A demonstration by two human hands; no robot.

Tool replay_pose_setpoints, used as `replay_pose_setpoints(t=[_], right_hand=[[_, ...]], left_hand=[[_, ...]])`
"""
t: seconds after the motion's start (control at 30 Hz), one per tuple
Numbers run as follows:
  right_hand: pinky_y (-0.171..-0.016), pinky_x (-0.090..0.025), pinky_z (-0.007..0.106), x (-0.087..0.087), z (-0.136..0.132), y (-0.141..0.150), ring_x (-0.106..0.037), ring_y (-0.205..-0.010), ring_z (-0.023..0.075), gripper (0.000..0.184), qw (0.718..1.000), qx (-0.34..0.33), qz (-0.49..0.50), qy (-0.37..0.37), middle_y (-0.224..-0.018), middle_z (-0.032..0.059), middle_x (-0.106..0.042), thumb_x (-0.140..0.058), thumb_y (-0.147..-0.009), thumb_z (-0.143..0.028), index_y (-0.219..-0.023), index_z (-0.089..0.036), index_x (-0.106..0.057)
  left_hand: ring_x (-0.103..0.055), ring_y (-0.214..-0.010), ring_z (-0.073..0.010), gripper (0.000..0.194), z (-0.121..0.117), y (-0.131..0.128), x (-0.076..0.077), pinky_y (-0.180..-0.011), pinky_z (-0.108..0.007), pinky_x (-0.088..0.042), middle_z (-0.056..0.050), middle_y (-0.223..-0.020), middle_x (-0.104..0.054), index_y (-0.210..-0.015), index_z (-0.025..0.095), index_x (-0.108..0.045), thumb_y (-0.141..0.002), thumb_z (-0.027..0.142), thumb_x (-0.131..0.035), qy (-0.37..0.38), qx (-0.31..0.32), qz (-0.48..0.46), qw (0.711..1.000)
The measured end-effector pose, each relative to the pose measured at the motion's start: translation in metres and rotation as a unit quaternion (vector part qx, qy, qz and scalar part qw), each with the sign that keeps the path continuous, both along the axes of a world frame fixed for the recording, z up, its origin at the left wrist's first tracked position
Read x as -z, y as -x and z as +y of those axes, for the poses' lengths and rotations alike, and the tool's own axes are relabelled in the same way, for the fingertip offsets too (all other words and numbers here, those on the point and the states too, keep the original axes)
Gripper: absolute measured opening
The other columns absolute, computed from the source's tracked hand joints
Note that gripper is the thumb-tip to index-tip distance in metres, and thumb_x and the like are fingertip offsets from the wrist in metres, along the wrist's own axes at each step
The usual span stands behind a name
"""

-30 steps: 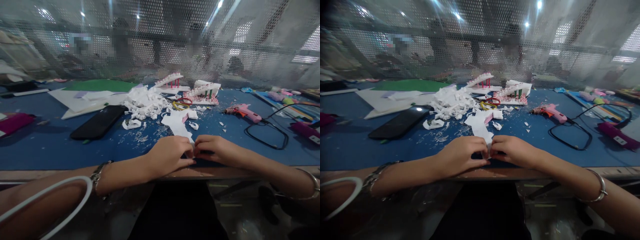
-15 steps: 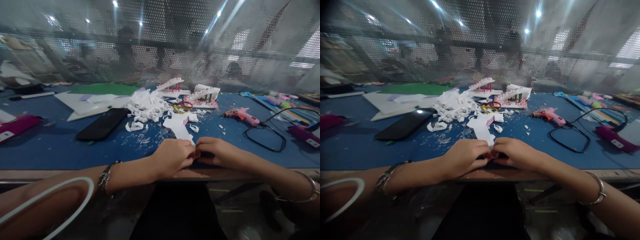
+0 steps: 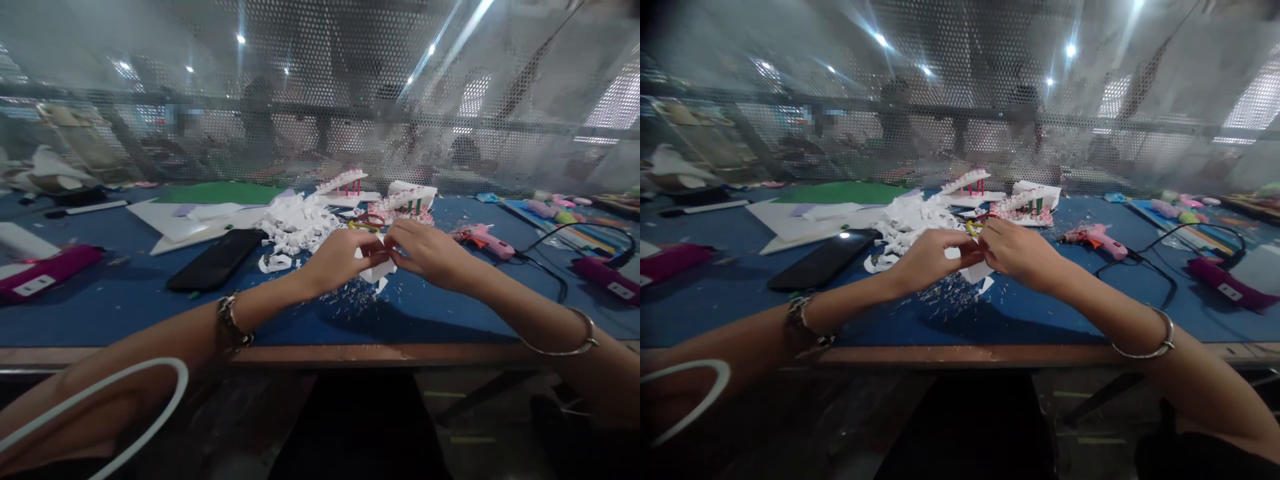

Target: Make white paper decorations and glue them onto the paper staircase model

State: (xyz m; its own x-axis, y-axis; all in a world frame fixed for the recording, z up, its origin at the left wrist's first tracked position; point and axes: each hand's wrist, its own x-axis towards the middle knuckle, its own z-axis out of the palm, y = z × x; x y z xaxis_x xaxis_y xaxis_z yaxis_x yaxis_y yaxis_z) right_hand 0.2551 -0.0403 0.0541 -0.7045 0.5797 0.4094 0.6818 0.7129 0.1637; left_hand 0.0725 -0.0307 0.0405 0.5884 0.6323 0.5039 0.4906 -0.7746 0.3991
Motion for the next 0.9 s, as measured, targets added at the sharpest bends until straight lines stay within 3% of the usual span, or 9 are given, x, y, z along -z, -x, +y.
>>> replay_pose_setpoints(t=[0.17, 0.33, 0.57, 0.8, 0.9], right_hand=[[-0.071, -0.038, 0.029, -0.012, 0.009, 0.0, -0.05, -0.078, 0.0167, 0.02, 0.999, 0.008, 0.039, -0.023, -0.088, 0.0099, -0.056, -0.033, -0.089, -0.021, -0.089, -0.013, -0.051], [-0.069, -0.039, 0.029, 0.0, 0.018, -0.004, -0.052, -0.078, 0.0159, 0.014, 0.992, -0.004, 0.124, -0.013, -0.087, 0.0087, -0.058, -0.036, -0.089, -0.022, -0.09, -0.015, -0.048], [-0.067, -0.043, 0.024, 0.013, 0.022, -0.007, -0.054, -0.069, 0.0091, 0.021, 0.948, -0.087, 0.304, 0.041, -0.073, -0.0015, -0.054, -0.052, -0.081, -0.019, -0.102, -0.017, -0.049], [-0.067, -0.045, 0.022, 0.02, 0.019, 0.001, -0.057, -0.071, 0.0088, 0.014, 0.931, -0.098, 0.351, 0.017, -0.08, 0.0004, -0.064, -0.056, -0.081, -0.028, -0.089, -0.017, -0.061], [-0.07, -0.046, 0.024, 0.02, 0.018, -0.001, -0.059, -0.076, 0.0099, 0.013, 0.938, -0.104, 0.329, -0.021, -0.083, 0.0008, -0.066, -0.055, -0.082, -0.026, -0.089, -0.018, -0.063]], left_hand=[[-0.059, -0.074, -0.0107, 0.025, 0.013, -0.002, -0.014, -0.067, -0.021, -0.042, -0.003, -0.08, -0.068, -0.082, 0.015, -0.068, -0.084, 0.033, -0.052, -0.048, 0.001, -0.044, 0.998], [-0.057, -0.072, -0.0111, 0.022, 0.024, -0.005, -0.013, -0.064, -0.021, -0.043, -0.004, -0.078, -0.068, -0.084, 0.016, -0.07, -0.082, 0.032, -0.055, -0.081, 0.0, -0.031, 0.996], [-0.06, -0.073, -0.0118, 0.023, 0.031, -0.002, 0.006, -0.06, -0.02, -0.046, -0.007, -0.084, -0.069, -0.085, 0.013, -0.07, -0.08, 0.03, -0.056, 0.008, -0.011, -0.154, 0.988], [-0.057, -0.062, -0.0097, 0.026, 0.029, -0.001, 0.01, -0.057, -0.02, -0.044, -0.006, -0.074, -0.068, -0.084, 0.011, -0.069, -0.079, 0.034, -0.057, 0.059, 0.017, -0.186, 0.981], [-0.054, -0.057, -0.0087, 0.026, 0.03, -0.001, 0.013, -0.054, -0.02, -0.042, -0.005, -0.065, -0.065, -0.081, 0.011, -0.069, -0.078, 0.033, -0.057, 0.077, 0.016, -0.198, 0.977]])
